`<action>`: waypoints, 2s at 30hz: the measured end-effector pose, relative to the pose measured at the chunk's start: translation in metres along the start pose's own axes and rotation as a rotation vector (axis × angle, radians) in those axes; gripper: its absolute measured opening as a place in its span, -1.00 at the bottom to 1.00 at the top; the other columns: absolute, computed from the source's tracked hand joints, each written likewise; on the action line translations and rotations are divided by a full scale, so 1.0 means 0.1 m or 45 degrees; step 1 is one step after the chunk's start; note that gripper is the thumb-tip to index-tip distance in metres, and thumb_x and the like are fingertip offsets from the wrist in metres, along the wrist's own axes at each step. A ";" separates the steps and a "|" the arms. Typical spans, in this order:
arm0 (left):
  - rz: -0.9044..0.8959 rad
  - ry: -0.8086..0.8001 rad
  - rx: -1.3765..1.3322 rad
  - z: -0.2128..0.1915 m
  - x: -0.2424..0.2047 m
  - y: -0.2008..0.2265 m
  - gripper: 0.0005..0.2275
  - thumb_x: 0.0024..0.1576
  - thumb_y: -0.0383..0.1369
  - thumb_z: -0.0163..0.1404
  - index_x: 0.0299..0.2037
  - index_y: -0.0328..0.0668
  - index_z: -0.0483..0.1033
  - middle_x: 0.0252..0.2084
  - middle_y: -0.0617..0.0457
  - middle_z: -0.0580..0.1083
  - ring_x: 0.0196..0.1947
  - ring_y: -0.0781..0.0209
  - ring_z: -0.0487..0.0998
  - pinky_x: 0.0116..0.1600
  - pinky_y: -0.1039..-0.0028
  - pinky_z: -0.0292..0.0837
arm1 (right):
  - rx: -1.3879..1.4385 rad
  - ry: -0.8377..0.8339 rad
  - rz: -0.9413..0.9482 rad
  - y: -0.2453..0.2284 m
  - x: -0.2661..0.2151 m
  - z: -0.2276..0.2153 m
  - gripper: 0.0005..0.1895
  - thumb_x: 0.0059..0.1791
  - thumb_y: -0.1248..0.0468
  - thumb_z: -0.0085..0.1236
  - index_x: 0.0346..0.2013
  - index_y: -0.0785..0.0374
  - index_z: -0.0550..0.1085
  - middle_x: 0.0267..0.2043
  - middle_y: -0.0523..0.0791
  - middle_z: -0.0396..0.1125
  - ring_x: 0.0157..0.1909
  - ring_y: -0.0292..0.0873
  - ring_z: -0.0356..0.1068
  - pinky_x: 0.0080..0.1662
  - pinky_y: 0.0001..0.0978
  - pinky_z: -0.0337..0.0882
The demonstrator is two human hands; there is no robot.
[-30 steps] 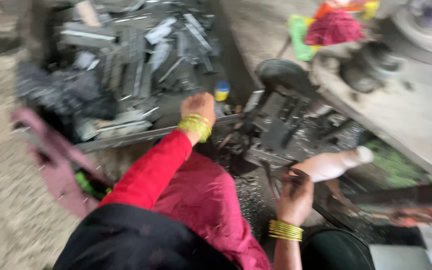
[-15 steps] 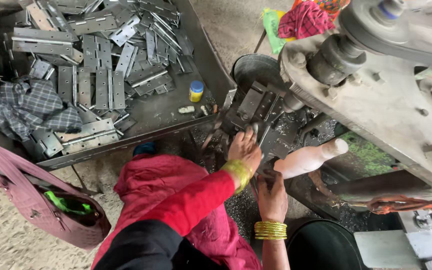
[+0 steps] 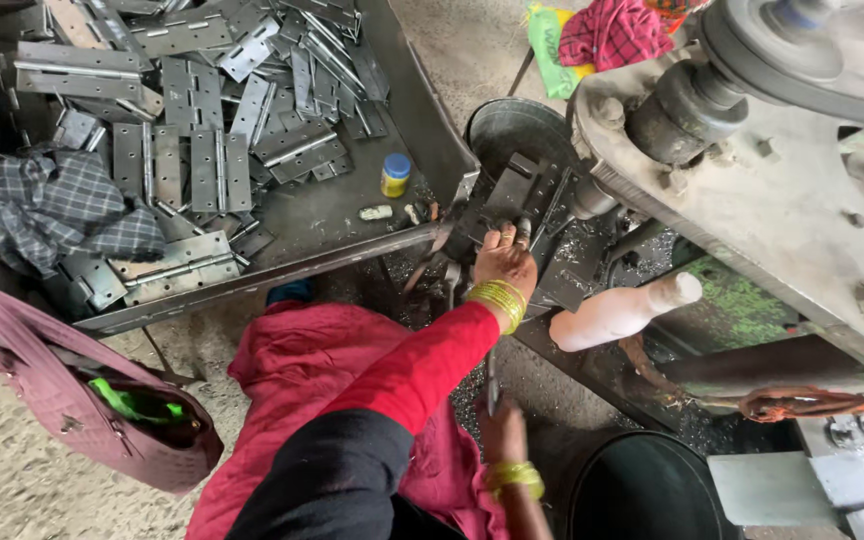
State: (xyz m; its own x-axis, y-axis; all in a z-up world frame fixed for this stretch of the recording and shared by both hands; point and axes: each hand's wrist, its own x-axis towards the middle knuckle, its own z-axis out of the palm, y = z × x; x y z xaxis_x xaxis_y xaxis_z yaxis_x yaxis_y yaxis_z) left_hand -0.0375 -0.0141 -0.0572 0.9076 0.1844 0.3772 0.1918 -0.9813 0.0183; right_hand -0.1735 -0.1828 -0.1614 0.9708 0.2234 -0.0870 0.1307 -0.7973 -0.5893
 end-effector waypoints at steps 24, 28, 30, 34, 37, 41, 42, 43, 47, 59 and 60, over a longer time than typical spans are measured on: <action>-0.253 0.120 -0.676 0.39 0.00 0.20 -0.82 0.15 -0.48 -0.17 -0.07 -0.22 0.40 0.09 -0.01 0.50 0.11 0.27 0.47 0.12 0.59 0.28 | 0.063 -0.078 -0.023 0.21 0.06 -0.15 -0.55 0.01 -0.01 0.09 -0.13 0.36 0.52 -0.20 0.27 0.45 -0.07 0.35 0.44 -0.10 0.09 0.42; -0.045 -0.003 -0.200 0.19 0.00 0.15 -0.78 0.16 -0.42 -0.14 -0.06 -0.20 0.52 0.17 -0.02 0.47 0.22 0.18 0.40 0.19 0.43 0.19 | 0.133 -0.009 0.082 0.40 0.00 0.26 -0.54 -0.01 0.00 0.15 -0.21 0.43 0.45 -0.27 0.28 0.44 -0.16 0.38 0.42 -0.17 0.08 0.42; 0.029 -0.044 -0.111 -0.02 -0.04 0.08 -0.75 0.16 -0.40 -0.13 -0.06 -0.19 0.58 0.21 -0.03 0.46 0.27 0.14 0.36 0.22 0.35 0.15 | 0.146 -0.101 0.159 0.58 0.10 0.31 -0.54 0.00 0.00 0.16 -0.25 0.44 0.45 -0.31 0.28 0.44 -0.26 0.35 0.46 -0.17 0.05 0.44; 0.069 -0.215 -0.057 -0.34 0.06 -0.03 -0.70 0.13 -0.37 -0.11 -0.03 -0.19 0.65 0.29 -0.04 0.42 0.37 0.06 0.27 0.23 0.24 0.07 | -0.877 -0.107 -0.678 0.79 0.32 0.18 -0.81 0.06 0.27 0.04 -0.13 0.35 0.47 -0.32 0.15 0.41 -0.19 0.27 0.43 -0.23 0.03 0.38; 0.016 -0.125 0.004 -0.40 0.13 0.00 -0.68 0.09 -0.36 -0.10 -0.02 -0.21 0.63 0.35 -0.07 0.36 0.41 0.03 0.19 0.20 0.26 0.03 | 0.072 -0.182 -0.074 0.68 0.23 0.22 -0.61 0.07 0.01 0.02 -0.21 0.32 0.50 -0.30 0.24 0.42 -0.24 0.30 0.43 -0.24 0.00 0.40; 0.073 -0.305 -0.047 -0.32 0.06 0.05 -0.68 0.21 -0.36 -0.13 0.05 -0.21 0.63 0.37 -0.09 0.37 0.50 0.00 0.12 0.26 0.23 0.02 | 0.232 -0.037 0.123 0.45 -0.04 0.27 -0.61 0.01 0.02 0.09 -0.19 0.33 0.48 -0.31 0.25 0.45 -0.24 0.27 0.48 -0.19 0.02 0.41; 0.082 -0.334 -0.071 -0.31 0.09 0.02 -0.68 0.25 -0.36 -0.15 0.08 -0.21 0.63 0.36 -0.07 0.40 0.55 0.00 0.10 0.32 0.22 0.01 | 0.230 -0.032 0.107 0.38 -0.02 0.25 -0.60 0.00 0.01 0.10 -0.19 0.34 0.49 -0.30 0.24 0.46 -0.22 0.26 0.50 -0.18 0.04 0.41; 0.076 -0.311 -0.038 -0.30 0.14 -0.02 -0.68 0.21 -0.36 -0.14 0.07 -0.19 0.63 0.40 -0.09 0.33 0.53 0.00 0.08 0.29 0.22 0.00 | 0.164 -0.099 0.135 0.33 0.03 0.19 -0.60 0.01 0.02 0.08 -0.17 0.34 0.49 -0.31 0.26 0.45 -0.22 0.28 0.50 -0.18 0.06 0.41; 0.093 -0.323 0.056 -0.08 0.39 -0.01 -0.67 0.21 -0.32 -0.16 0.07 -0.12 0.62 0.46 -0.13 0.23 0.53 -0.02 0.05 0.27 0.22 -0.02 | -0.049 -0.182 0.135 0.36 0.14 0.01 -0.55 0.03 -0.01 0.12 -0.17 0.40 0.50 -0.30 0.30 0.43 -0.15 0.35 0.46 -0.15 0.10 0.41; 0.178 -0.332 0.082 -0.26 0.25 -0.10 -0.48 0.17 -0.36 -0.13 0.37 -0.35 0.24 0.47 -0.15 0.14 0.51 -0.02 0.01 0.45 0.12 -0.16 | 0.070 0.134 0.194 -0.23 0.00 -0.46 -0.42 -0.03 0.03 0.21 0.15 0.28 0.29 -0.15 0.16 0.47 -0.10 0.23 0.43 -0.04 0.04 0.37; 0.239 -0.295 0.190 -0.33 0.05 -0.15 -0.37 0.09 -0.37 -0.09 0.42 -0.40 0.12 0.48 -0.18 0.08 0.46 -0.05 0.00 0.40 0.14 -0.17 | 0.179 0.422 -0.129 -0.38 0.04 -0.65 -0.42 -0.03 0.12 0.22 0.17 0.34 0.28 -0.07 0.17 0.40 -0.06 0.22 0.39 -0.01 0.03 0.35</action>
State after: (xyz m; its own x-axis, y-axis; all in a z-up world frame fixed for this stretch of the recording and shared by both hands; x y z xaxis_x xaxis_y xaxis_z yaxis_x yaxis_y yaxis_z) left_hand -0.0485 0.0000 -0.0249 0.9898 0.0257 0.1399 0.0501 -0.9835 -0.1737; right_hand -0.1615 -0.1882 -0.0877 0.9698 0.0849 0.2287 0.2227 -0.6906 -0.6881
